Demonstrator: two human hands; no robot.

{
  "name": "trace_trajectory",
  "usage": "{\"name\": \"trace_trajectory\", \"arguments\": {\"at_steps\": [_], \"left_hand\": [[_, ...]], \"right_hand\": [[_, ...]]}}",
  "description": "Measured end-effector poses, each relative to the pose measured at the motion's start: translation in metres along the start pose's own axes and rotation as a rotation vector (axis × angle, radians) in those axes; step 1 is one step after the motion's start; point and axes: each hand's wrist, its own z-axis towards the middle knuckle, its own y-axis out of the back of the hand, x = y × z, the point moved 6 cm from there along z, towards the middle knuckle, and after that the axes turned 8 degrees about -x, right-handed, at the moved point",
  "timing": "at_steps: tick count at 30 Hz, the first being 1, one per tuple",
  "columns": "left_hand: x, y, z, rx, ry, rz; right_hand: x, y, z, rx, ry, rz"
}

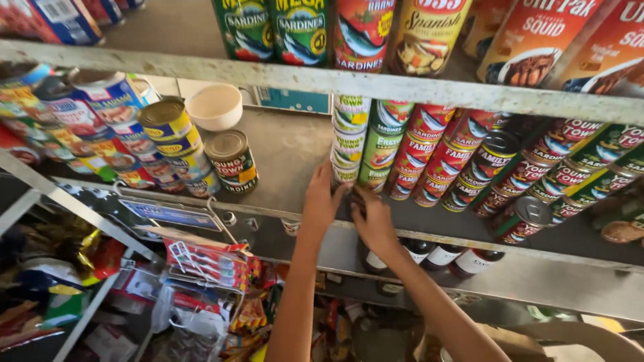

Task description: Stocking and organizing various canned food items on retail shelving.

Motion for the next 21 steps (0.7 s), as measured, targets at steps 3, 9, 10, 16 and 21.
{"name": "trace_trajectory", "arguments": {"at_steps": [3,9,10,16,21], "left_hand": [[-0.001,-0.003,0.003,0.003,-0.076,-0.008],[0.007,-0.01,0.004,0.069,0.106,0.052],[0.004,-0.008,0.006,0.07,0.106,0.05],[-0.012,-0.002,0.004,0.143,0.244,0.033],[-0.005,-0.007,-0.018,-0.108,-0.049,-0.018]], "right_hand": [[-0.01,-0.003,-0.002,0.004,0.153,-0.056],[-0.002,0.002,-0.001,0.08,-0.013,0.047],[0.005,0.005,0.001,0.079,-0.013,0.046],[-0.006,0.001,-0.001,0.075,-0.002,0.001],[-0.04,0.003,-0.008,0.029,0.008,0.07]]}}
